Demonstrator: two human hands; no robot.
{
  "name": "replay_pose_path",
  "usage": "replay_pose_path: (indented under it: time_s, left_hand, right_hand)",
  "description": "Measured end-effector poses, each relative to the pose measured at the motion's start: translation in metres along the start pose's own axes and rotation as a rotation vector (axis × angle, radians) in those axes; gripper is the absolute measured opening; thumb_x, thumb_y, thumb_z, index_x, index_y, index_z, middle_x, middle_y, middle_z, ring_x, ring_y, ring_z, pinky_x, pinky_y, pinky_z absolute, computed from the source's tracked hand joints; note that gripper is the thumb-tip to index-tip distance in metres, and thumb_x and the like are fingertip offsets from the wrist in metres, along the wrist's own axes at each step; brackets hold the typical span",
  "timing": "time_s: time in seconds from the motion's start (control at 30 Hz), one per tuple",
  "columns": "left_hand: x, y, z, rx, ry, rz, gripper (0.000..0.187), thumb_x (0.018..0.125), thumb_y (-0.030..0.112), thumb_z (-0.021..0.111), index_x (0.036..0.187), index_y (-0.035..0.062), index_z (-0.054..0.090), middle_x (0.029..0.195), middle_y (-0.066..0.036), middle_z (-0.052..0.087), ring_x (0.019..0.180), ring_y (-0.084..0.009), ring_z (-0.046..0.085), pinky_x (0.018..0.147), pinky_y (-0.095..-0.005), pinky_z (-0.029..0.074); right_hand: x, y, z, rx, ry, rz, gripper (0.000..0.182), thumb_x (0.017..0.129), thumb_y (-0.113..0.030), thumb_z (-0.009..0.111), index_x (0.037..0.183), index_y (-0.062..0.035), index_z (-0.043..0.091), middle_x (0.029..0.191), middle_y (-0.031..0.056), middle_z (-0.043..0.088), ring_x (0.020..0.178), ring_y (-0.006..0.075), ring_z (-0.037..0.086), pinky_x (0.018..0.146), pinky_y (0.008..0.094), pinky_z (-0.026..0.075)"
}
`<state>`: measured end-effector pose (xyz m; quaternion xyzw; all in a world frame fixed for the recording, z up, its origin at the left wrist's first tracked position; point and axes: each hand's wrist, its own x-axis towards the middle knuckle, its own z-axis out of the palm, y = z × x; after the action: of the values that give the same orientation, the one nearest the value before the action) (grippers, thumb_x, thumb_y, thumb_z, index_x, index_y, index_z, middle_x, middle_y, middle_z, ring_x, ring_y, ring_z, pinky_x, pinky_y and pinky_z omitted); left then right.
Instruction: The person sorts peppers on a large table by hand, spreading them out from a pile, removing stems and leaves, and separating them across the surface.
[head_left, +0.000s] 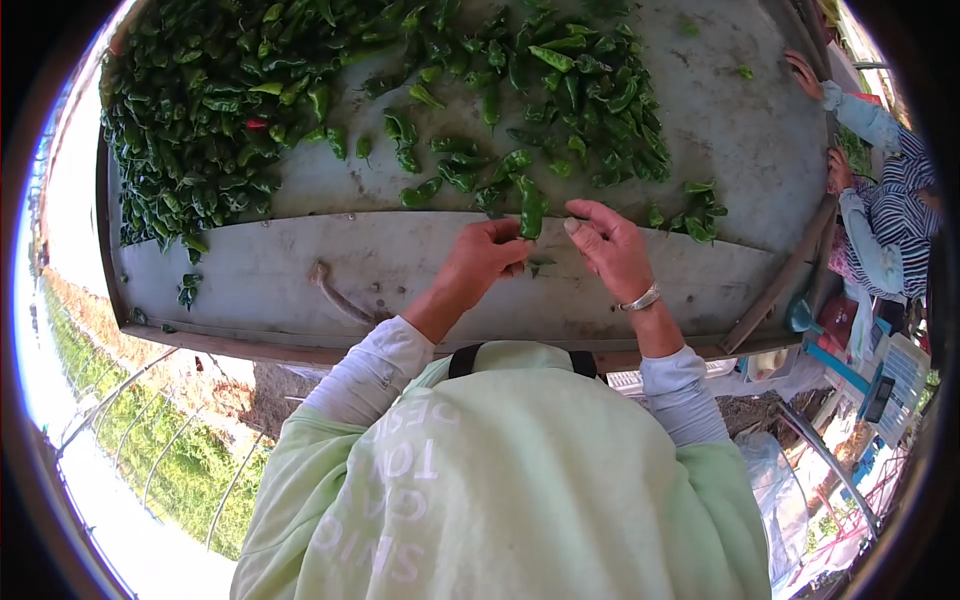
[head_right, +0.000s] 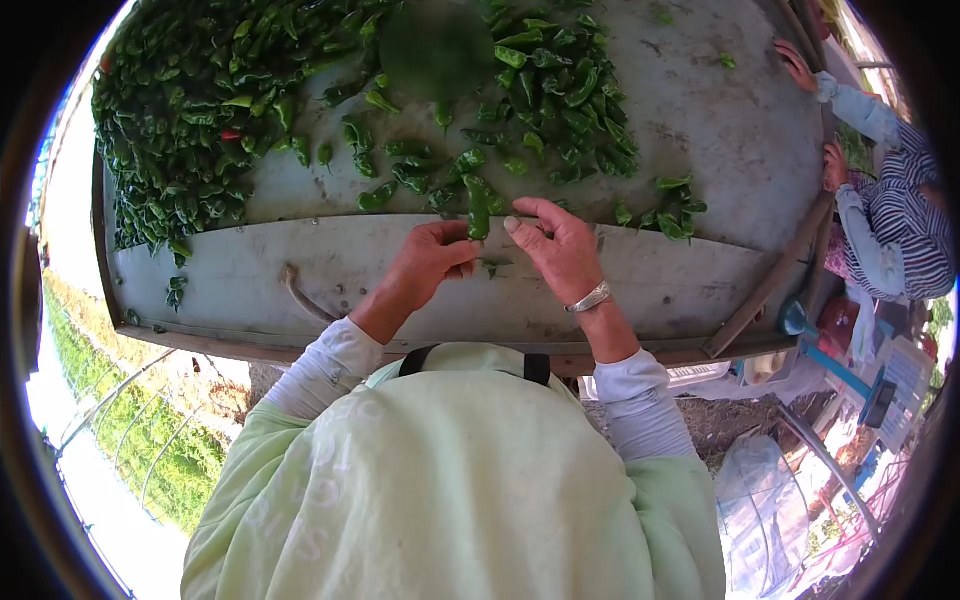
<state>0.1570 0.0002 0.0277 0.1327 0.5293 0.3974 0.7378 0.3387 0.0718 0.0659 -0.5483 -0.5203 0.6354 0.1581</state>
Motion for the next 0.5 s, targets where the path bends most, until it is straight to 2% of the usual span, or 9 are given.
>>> replay_pose_path:
  time_s: [0.1, 0.2, 0.27, 0.3, 0.33, 0.37, 0.4, 0.47, 0.5]
  left_hand:
    - [-0.003, -0.003, 0.010, 0.335, -0.056, 0.032, 0.020, 0.081, 0.015, 0.065, 0.093, -0.0005, 0.063, 0.070, 0.001, 0.056, 0.060, -0.0068, 0.050, 0.055, -0.0226, 0.042]
    - [-0.008, -0.004, 0.009, 0.444, -0.086, 0.026, 0.019, 0.080, 0.016, 0.066, 0.091, 0.0014, 0.064, 0.067, 0.000, 0.055, 0.057, -0.0073, 0.048, 0.051, -0.0245, 0.042]
    - [-0.011, -0.006, 0.009, 0.520, -0.079, -0.029, 0.021, 0.080, 0.018, 0.067, 0.095, 0.0034, 0.064, 0.068, -0.001, 0.056, 0.056, -0.0081, 0.047, 0.050, -0.0256, 0.041]
    - [-0.013, -0.010, 0.009, 0.725, 0.016, 0.242, 0.021, 0.079, 0.017, 0.067, 0.095, 0.0049, 0.063, 0.068, -0.004, 0.057, 0.055, -0.0128, 0.050, 0.050, -0.0290, 0.042]
    - [-0.014, -0.015, 0.009, 0.921, 0.116, 0.515, 0.021, 0.078, 0.016, 0.067, 0.096, 0.0063, 0.062, 0.067, -0.007, 0.058, 0.053, -0.0175, 0.053, 0.049, -0.0325, 0.044]
    - [-0.010, -0.020, 0.007, 0.920, 0.116, 0.515, 0.021, 0.078, 0.016, 0.067, 0.096, 0.0063, 0.062, 0.067, -0.007, 0.058, 0.053, -0.0175, 0.053, 0.049, -0.0325, 0.044]
    - [-0.004, -0.026, 0.005, 1.062, 0.114, 0.619, 0.021, 0.077, 0.015, 0.066, 0.095, 0.0071, 0.060, 0.069, -0.010, 0.059, 0.055, -0.0237, 0.055, 0.051, -0.0364, 0.045]
    - [0.004, -0.037, 0.002, 1.206, 0.112, 0.723, 0.021, 0.076, 0.014, 0.065, 0.094, 0.0078, 0.058, 0.070, -0.012, 0.059, 0.057, -0.0299, 0.057, 0.053, -0.0403, 0.047]
    - [0.006, -0.040, 0.002, 1.320, 0.098, 0.663, 0.020, 0.075, 0.014, 0.065, 0.093, 0.0074, 0.057, 0.071, -0.012, 0.059, 0.060, -0.0325, 0.058, 0.054, -0.0425, 0.047]
  right_hand:
    - [0.009, 0.017, 0.011, -0.162, -0.118, -0.214, 0.033, 0.083, -0.028, 0.066, 0.101, 0.0002, 0.061, 0.073, 0.0001, 0.060, 0.061, 0.0070, 0.051, 0.054, 0.0218, 0.042]
    - [0.011, 0.019, -0.006, -0.127, -0.132, -0.070, 0.032, 0.084, -0.030, 0.065, 0.097, -0.0019, 0.062, 0.071, -0.0015, 0.058, 0.057, 0.0045, 0.048, 0.050, 0.0204, 0.038]
    - [0.021, 0.037, -0.030, 0.346, 0.014, 0.080, 0.029, 0.084, -0.029, 0.065, 0.100, -0.0050, 0.063, 0.067, -0.0024, 0.054, 0.052, 0.0035, 0.043, 0.046, 0.0202, 0.034]
    - [0.025, 0.032, -0.042, 0.342, 0.017, 0.074, 0.029, 0.084, -0.029, 0.065, 0.100, -0.0050, 0.063, 0.067, -0.0024, 0.054, 0.052, 0.0035, 0.043, 0.046, 0.0202, 0.034]
    - [0.026, 0.025, -0.052, 0.721, 0.027, 0.114, 0.028, 0.084, -0.027, 0.066, 0.102, -0.0059, 0.062, 0.065, -0.0031, 0.052, 0.050, 0.0030, 0.040, 0.043, 0.0201, 0.031]
    - [0.028, 0.020, -0.056, 1.101, 0.037, 0.156, 0.027, 0.084, -0.025, 0.066, 0.105, -0.0069, 0.062, 0.063, -0.0038, 0.050, 0.047, 0.0026, 0.037, 0.041, 0.0199, 0.028]
    - [0.033, 0.018, -0.052, 1.100, 0.036, 0.156, 0.027, 0.084, -0.025, 0.066, 0.105, -0.0069, 0.062, 0.063, -0.0038, 0.050, 0.047, 0.0026, 0.037, 0.041, 0.0199, 0.028]
    - [0.051, 0.015, -0.041, 0.502, 0.174, 0.041, 0.030, 0.086, -0.025, 0.064, 0.108, -0.0045, 0.059, 0.064, -0.0040, 0.050, 0.047, 0.0021, 0.037, 0.041, 0.0188, 0.028]
    - [0.067, 0.023, -0.038, 0.257, 0.175, -0.042, 0.031, 0.083, -0.024, 0.066, 0.108, -0.0076, 0.059, 0.062, 0.0011, 0.053, 0.048, 0.0108, 0.047, 0.045, 0.0256, 0.038]
